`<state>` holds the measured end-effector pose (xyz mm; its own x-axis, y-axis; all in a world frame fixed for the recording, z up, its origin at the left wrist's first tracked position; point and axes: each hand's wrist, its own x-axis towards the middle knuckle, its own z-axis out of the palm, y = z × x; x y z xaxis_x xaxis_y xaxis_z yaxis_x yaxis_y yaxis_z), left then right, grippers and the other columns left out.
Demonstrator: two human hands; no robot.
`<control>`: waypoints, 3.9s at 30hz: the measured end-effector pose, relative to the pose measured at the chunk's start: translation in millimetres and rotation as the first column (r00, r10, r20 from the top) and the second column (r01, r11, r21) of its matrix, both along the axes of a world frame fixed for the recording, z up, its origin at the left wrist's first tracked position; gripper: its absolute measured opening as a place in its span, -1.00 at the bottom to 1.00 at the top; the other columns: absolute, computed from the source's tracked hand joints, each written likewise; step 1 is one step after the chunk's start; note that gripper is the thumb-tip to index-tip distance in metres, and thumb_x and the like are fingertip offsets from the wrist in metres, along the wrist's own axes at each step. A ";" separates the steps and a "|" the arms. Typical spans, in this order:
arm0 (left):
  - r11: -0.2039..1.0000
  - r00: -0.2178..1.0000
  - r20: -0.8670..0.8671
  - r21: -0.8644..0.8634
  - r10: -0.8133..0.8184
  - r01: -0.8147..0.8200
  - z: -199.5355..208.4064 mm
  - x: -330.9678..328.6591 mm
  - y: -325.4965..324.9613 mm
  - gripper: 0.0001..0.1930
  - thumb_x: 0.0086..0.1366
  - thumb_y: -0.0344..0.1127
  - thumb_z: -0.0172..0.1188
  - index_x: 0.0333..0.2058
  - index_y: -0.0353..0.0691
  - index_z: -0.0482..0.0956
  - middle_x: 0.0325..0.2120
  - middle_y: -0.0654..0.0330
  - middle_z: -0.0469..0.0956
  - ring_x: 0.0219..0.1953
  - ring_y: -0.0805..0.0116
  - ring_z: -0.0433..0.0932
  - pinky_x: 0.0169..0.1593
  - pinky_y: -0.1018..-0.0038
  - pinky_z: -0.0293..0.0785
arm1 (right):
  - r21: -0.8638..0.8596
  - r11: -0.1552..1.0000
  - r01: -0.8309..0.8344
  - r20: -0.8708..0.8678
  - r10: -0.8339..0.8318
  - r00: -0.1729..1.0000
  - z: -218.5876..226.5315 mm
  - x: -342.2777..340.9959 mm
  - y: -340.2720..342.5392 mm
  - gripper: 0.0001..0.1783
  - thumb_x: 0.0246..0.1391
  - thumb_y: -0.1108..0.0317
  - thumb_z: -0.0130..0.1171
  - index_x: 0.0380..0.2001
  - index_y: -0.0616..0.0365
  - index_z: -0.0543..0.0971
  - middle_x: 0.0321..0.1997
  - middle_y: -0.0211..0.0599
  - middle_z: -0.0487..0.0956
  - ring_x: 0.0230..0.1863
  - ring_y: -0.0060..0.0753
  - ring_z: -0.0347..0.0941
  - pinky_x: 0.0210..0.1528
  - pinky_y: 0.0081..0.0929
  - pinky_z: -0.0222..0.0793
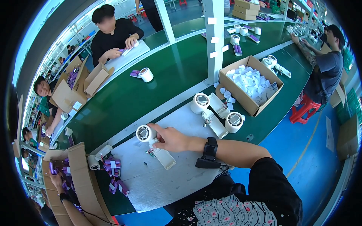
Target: The person picks up a battery pack from a box, connects its wires to a circuit board inside a plastic fan housing, and presses the battery into place.
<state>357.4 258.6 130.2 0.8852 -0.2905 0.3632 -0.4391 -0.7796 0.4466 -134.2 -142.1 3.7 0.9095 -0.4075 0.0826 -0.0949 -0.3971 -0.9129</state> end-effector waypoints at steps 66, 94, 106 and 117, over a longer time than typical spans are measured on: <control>0.236 0.585 -0.400 0.645 -0.705 0.726 -26.4 -293.4 -148.3 -0.33 -0.12 -0.02 0.49 -0.04 -0.05 0.41 0.14 -0.26 0.12 0.13 -0.33 0.24 0.04 -0.03 0.35 | -0.003 1.000 0.007 0.020 -0.007 1.000 -2.3 1.6 2.5 -0.13 0.07 0.34 0.25 0.35 0.06 0.00 -0.47 -0.30 0.50 -0.49 -0.49 0.43 -0.37 -0.50 0.38; 0.589 0.591 -0.408 0.147 -0.695 0.795 24.8 -434.0 -80.3 -0.58 0.03 -0.23 0.40 -0.19 -0.36 0.55 -0.39 -0.07 0.58 -0.38 -0.04 0.57 -0.28 0.28 0.48 | -0.094 0.992 0.084 0.052 -0.079 0.995 1.9 6.5 9.9 -0.17 0.01 0.17 0.31 0.25 0.17 0.12 -0.34 -0.13 0.56 -0.37 -0.26 0.54 -0.28 -0.38 0.48; 0.542 0.466 -0.287 -0.320 -0.837 0.777 -54.1 -382.9 -234.6 -0.61 0.11 -0.27 0.36 -0.12 -0.33 0.53 -0.41 0.04 0.59 -0.47 0.36 0.53 -0.34 0.48 0.45 | -0.309 0.930 -0.198 0.341 0.302 0.890 50.9 -16.7 -5.8 -0.48 0.06 0.25 0.26 0.06 0.25 0.44 -0.16 -0.19 0.55 -0.24 -0.31 0.50 -0.17 -0.46 0.44; 0.320 0.404 -0.015 -0.638 -0.914 0.701 -110.3 -380.4 -269.0 -0.37 0.01 -0.40 0.41 0.09 -0.15 0.39 -0.21 0.06 0.50 -0.18 0.19 0.53 -0.20 0.37 0.49 | 0.191 0.977 -0.095 0.110 0.075 0.991 9.8 -32.8 -3.8 -0.45 -0.04 0.28 0.38 0.03 0.21 0.46 -0.29 -0.34 0.52 -0.34 -0.60 0.37 -0.27 -0.57 0.37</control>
